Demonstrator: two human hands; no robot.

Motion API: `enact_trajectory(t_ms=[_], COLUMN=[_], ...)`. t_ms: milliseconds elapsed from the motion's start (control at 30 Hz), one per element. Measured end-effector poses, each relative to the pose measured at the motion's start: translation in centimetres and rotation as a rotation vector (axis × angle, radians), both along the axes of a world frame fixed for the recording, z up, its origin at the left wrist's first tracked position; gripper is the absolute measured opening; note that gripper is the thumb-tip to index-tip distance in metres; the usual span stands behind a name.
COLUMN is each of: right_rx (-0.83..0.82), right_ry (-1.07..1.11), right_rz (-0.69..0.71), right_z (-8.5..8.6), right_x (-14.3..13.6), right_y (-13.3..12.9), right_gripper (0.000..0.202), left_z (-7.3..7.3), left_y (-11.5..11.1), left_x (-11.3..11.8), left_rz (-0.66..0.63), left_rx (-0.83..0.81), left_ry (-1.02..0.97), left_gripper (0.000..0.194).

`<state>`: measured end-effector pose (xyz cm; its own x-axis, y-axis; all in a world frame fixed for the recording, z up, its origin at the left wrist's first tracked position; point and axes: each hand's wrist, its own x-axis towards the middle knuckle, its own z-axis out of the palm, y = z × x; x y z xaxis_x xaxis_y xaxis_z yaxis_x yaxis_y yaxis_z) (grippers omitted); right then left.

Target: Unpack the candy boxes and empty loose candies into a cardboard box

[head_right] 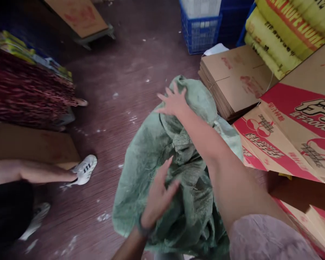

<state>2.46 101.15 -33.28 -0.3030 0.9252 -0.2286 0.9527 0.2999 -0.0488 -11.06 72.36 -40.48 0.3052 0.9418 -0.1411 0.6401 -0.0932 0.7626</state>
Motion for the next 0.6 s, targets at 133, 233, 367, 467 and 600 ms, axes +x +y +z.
enact_trajectory(t_ms=[133, 233, 367, 467, 600], right_rx=[-0.274, -0.308, -0.307, -0.34, -0.342], right_ry=[-0.091, -0.1, -0.064, -0.031, 0.031], right_rz=[-0.23, -0.276, -0.296, -0.316, -0.307], right_z=[-9.9, -12.9, -14.5, -17.3, -22.0], right_x=[7.4, 13.2, 15.0, 13.2, 11.5], right_y=[-7.0, -14.5, -19.7, -20.2, -19.2], right_gripper=[0.086, 0.089, 0.091, 0.088, 0.079], left_z=[-3.9, -9.3, -14.7, -17.3, -21.3], left_y=[-5.3, -3.2, 0.5, 1.2, 2.2], left_x=[0.5, 1.2, 0.9, 0.1, -0.1], left_rz=[-0.162, -0.17, -0.287, -0.321, -0.273], left_rx=[0.097, -0.054, -0.063, -0.127, -0.226], left_ry=[0.268, 0.48, 0.505, 0.538, 0.568], left_gripper=[0.098, 0.096, 0.097, 0.095, 0.086])
